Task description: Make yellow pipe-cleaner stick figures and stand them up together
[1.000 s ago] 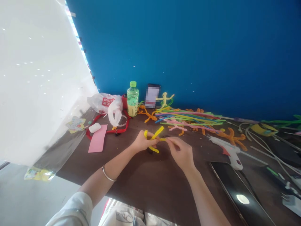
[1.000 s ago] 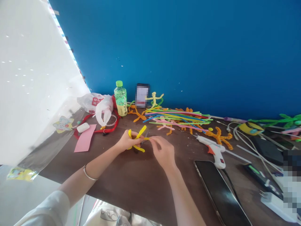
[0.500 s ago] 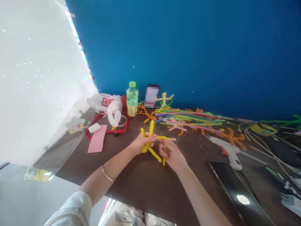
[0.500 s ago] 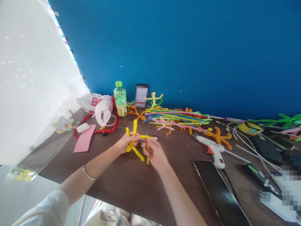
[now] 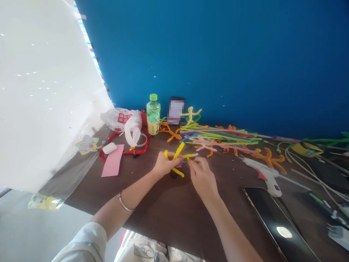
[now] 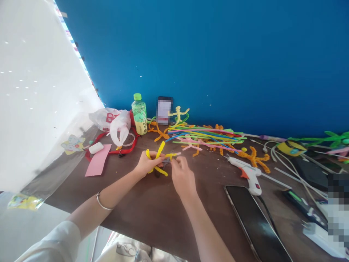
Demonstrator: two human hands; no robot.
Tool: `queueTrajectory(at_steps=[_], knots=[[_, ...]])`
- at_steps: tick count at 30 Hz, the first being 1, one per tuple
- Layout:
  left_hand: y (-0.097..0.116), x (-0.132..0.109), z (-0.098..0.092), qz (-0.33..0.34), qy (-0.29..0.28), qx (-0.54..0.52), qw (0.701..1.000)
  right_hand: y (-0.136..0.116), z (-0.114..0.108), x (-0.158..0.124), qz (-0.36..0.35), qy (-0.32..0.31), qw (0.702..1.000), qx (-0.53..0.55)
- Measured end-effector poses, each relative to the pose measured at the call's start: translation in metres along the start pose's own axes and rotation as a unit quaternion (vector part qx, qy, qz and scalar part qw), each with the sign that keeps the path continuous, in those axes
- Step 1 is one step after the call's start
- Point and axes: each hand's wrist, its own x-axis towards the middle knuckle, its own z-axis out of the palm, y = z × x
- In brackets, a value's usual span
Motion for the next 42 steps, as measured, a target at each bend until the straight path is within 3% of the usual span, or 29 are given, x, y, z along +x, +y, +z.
queueTrajectory(at_steps=[5, 8, 11, 13, 16, 18, 21, 23, 24, 25, 27, 31, 33, 35, 38, 42], knots=[[0.000, 0.004, -0.004, 0.000, -0.031, 0.016, 0.999, 0.009, -0.003, 0.002, -0.053, 0.030, 0.998, -0.013], [0.000, 0.006, -0.008, 0.007, -0.051, 0.030, 0.998, 0.013, -0.004, 0.003, -0.046, 0.020, 0.998, 0.034], [0.003, 0.008, -0.012, 0.000, -0.079, 0.041, 0.996, 0.013, -0.007, 0.005, 0.043, -0.011, 0.988, 0.150], [0.007, 0.009, -0.016, -0.010, -0.108, 0.043, 0.993, 0.012, -0.011, 0.009, 0.137, -0.035, 0.956, 0.257], [0.010, 0.010, -0.021, -0.021, -0.155, 0.012, 0.988, 0.012, -0.016, 0.014, 0.273, -0.079, 0.855, 0.433], [0.009, 0.010, -0.022, -0.034, -0.180, -0.030, 0.983, 0.011, -0.017, 0.015, 0.334, -0.123, 0.750, 0.558], [0.005, 0.008, -0.019, -0.063, -0.199, -0.090, 0.974, 0.006, -0.012, 0.014, 0.370, -0.164, 0.590, 0.699], [0.001, 0.007, -0.016, -0.075, -0.186, -0.125, 0.972, 0.000, -0.007, 0.013, 0.385, -0.162, 0.536, 0.734], [0.000, 0.007, -0.013, -0.077, -0.167, -0.141, 0.973, -0.004, -0.005, 0.012, 0.393, -0.153, 0.530, 0.735], [-0.001, 0.007, -0.011, -0.077, -0.143, -0.153, 0.975, -0.008, -0.003, 0.012, 0.402, -0.142, 0.538, 0.728], [-0.003, 0.006, -0.007, -0.074, -0.086, -0.162, 0.980, -0.012, 0.000, 0.011, 0.416, -0.106, 0.587, 0.687], [-0.005, 0.004, -0.001, -0.049, -0.019, -0.117, 0.992, -0.012, 0.003, 0.006, 0.368, -0.061, 0.774, 0.511], [-0.005, 0.002, 0.001, -0.031, -0.016, -0.086, 0.996, -0.009, 0.003, 0.003, 0.291, -0.048, 0.870, 0.394], [-0.004, 0.001, 0.002, -0.016, -0.009, -0.063, 0.998, -0.006, 0.003, 0.001, 0.195, -0.029, 0.944, 0.266], [-0.002, 0.000, 0.003, -0.010, 0.014, -0.041, 0.999, -0.002, 0.000, 0.000, 0.081, -0.014, 0.993, 0.083], [0.000, 0.003, 0.001, -0.018, 0.020, -0.030, 0.999, 0.004, -0.004, 0.002, -0.004, -0.005, 0.999, -0.031]])
